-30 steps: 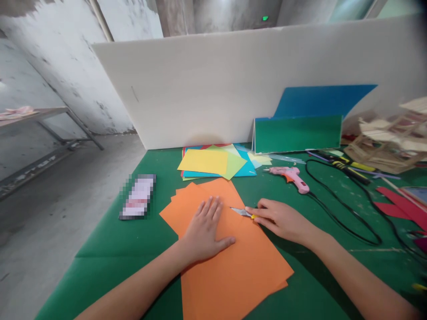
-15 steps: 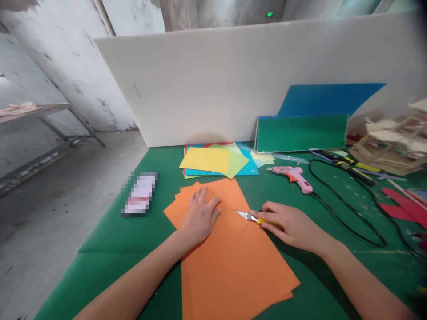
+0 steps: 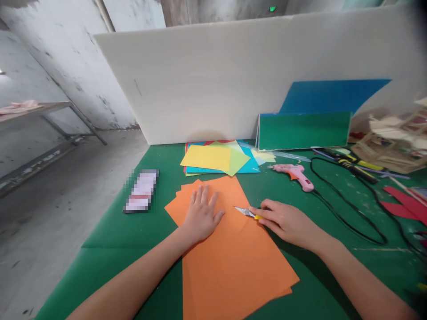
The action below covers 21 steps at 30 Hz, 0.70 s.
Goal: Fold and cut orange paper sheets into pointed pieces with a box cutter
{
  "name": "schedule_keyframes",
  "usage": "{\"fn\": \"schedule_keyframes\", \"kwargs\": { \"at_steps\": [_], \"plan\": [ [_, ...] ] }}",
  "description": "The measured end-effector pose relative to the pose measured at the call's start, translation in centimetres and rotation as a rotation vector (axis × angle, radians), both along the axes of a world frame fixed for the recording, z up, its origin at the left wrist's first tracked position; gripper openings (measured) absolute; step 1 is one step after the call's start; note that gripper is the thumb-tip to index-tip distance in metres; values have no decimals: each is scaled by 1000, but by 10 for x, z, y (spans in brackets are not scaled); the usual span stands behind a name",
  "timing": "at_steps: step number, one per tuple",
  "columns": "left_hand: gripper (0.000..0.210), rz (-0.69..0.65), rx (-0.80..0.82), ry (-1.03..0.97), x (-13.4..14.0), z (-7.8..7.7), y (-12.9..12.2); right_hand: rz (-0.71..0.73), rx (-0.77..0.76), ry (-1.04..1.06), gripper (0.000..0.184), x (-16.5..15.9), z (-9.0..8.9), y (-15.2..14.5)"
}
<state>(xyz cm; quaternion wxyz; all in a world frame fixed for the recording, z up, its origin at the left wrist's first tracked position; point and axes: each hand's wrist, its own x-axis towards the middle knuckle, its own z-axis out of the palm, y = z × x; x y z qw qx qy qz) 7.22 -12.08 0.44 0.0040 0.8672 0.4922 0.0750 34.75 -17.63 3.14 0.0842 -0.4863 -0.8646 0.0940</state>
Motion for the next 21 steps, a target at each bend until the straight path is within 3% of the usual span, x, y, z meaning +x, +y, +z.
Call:
{"fn": "schedule_keyframes", "kwargs": {
  "at_steps": [6,13,21],
  "plan": [
    [77,10,-9,10,-1,-5,2,0,38,8,38,-5,0,2],
    [76,2,20,-2,-2,-11,4,22,80,-30,38,-12,0,10],
    [77,7,3,3,-1,-8,3,48,108,-58,36,-17,-1,21]
  ]
}}
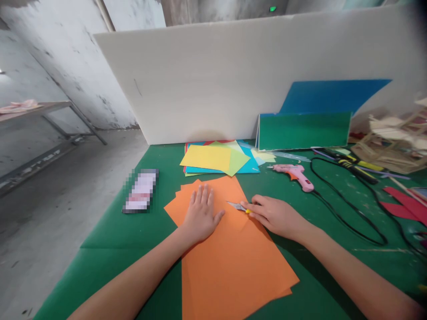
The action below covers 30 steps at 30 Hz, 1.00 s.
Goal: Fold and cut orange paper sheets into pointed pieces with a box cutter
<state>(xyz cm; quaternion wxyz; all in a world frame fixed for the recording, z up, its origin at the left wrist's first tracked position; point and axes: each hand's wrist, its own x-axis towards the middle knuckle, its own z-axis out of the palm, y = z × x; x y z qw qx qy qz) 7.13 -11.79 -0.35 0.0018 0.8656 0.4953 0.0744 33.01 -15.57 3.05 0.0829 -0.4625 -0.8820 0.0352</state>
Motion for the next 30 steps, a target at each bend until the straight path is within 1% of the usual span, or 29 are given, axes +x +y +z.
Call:
{"fn": "schedule_keyframes", "kwargs": {
  "at_steps": [9,17,30],
  "plan": [
    [76,4,18,-13,-1,-5,1,13,60,3,37,-7,-4,12],
    [77,1,17,-13,0,-2,1,12,59,-27,36,-16,-1,20],
    [81,14,10,29,0,-1,0,22,95,-58,36,-29,-3,44]
  ]
}}
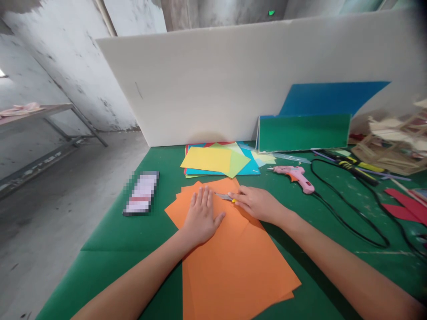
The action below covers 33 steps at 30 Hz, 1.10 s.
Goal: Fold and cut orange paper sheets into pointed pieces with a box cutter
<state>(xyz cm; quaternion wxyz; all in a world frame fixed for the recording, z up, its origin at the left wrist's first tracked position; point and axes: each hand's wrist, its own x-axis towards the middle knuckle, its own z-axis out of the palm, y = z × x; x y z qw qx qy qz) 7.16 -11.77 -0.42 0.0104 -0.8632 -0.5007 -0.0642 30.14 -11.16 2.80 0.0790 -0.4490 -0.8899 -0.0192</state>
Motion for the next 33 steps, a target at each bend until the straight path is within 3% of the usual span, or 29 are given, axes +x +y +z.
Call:
{"fn": "schedule_keyframes", "kwargs": {
  "at_steps": [33],
  "plan": [
    [80,-19,27,-6,-1,-1,1,-46,-29,6,35,-41,6,45]
  ]
}}
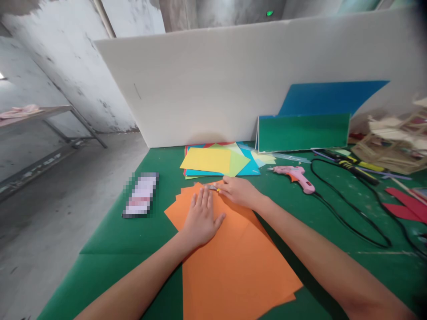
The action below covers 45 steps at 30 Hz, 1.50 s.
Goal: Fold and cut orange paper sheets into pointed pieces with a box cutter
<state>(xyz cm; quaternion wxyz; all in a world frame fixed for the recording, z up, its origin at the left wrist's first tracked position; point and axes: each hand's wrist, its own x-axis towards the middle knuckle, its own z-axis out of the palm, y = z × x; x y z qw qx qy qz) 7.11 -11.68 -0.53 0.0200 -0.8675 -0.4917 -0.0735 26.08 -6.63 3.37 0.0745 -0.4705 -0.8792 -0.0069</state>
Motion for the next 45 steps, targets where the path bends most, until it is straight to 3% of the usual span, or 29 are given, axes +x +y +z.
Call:
{"fn": "schedule_keyframes", "kwargs": {
  "at_steps": [9,16,21,28,33,38,45],
  "plan": [
    [80,-8,38,-20,-2,-5,1,8,-3,40,36,-1,-3,3],
    [80,5,13,-5,0,0,1,16,12,84,37,-3,-5,6],
    [63,-35,-22,-41,0,8,-2,4,38,122,36,7,-4,5],
    [43,-115,-37,-94,0,21,-4,-196,151,181,37,57,-8,-17],
    [36,-157,-30,-106,1,30,-4,-365,210,97,37,78,-16,-23],
    [34,-164,-44,-126,0,30,-2,-294,248,106,35,62,-12,-30],
    [45,-156,-50,-142,-1,24,0,-253,64,287,46,27,-23,-55]
  ]
}}
